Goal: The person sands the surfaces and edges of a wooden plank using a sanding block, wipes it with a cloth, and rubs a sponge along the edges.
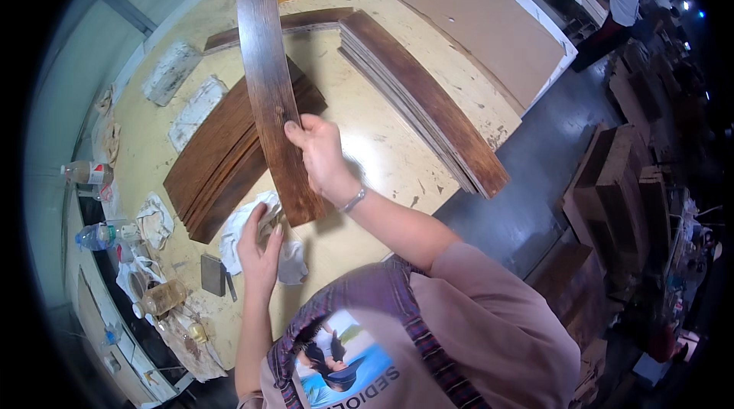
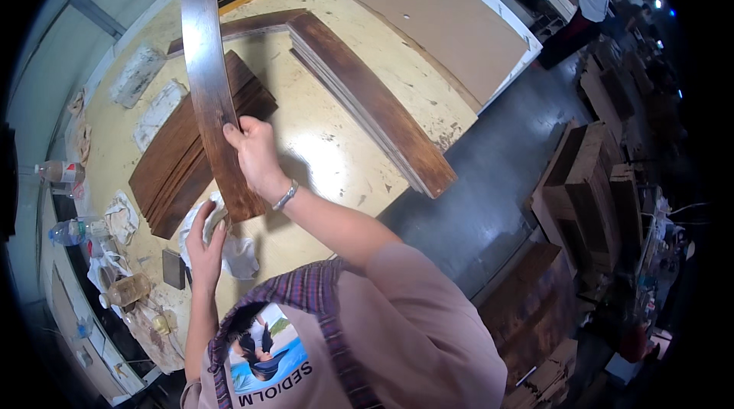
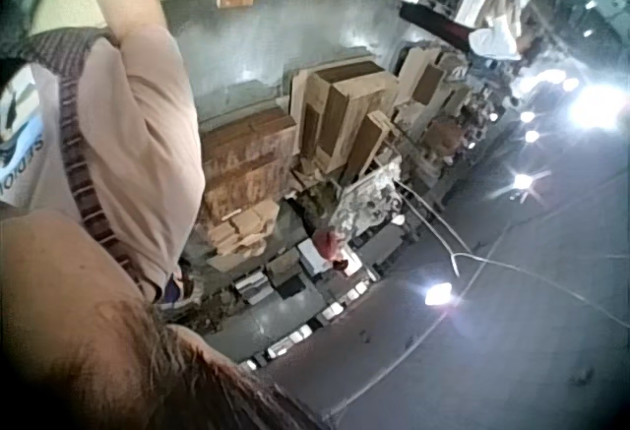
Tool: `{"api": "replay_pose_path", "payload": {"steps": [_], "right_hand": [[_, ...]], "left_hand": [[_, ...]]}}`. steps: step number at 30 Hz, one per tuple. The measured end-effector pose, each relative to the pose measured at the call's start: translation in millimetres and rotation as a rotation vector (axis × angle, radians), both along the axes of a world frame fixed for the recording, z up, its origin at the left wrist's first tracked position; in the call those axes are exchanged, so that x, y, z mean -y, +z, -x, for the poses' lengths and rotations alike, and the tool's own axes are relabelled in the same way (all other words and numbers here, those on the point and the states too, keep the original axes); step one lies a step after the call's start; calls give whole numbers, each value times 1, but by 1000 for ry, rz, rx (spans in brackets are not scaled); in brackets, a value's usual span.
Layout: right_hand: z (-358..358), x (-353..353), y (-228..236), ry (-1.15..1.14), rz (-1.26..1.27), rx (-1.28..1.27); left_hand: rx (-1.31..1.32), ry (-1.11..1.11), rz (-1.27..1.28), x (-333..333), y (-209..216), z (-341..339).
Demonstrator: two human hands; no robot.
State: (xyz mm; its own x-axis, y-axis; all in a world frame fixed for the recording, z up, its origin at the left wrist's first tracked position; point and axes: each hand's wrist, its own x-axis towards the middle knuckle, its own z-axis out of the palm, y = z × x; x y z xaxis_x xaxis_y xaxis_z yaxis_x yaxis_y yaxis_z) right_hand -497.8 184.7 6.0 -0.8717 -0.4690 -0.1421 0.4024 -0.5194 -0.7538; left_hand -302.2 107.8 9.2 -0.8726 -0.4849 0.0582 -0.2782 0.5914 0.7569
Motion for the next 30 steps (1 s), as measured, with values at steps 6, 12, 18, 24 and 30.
{"api": "replay_pose_path", "payload": {"steps": [6,12,18,24,30], "right_hand": [[-61,4,-9,122,-130,-156],[-62,-4,-17,317,-16,-41],[-2,-8,-3,86,29,-23],[-11,-6,-13,389,-364,-309],[-8,-63,15,365,-360,-307]], "left_hand": [[-289,263,-903,-37,7,21],[-185,275,-710,-31,-15,-39],[141,101,-375,-6,-24,-107],[184,88,-271,20,-51,-92],[104,-104,-271,-8,-37,14]]}}
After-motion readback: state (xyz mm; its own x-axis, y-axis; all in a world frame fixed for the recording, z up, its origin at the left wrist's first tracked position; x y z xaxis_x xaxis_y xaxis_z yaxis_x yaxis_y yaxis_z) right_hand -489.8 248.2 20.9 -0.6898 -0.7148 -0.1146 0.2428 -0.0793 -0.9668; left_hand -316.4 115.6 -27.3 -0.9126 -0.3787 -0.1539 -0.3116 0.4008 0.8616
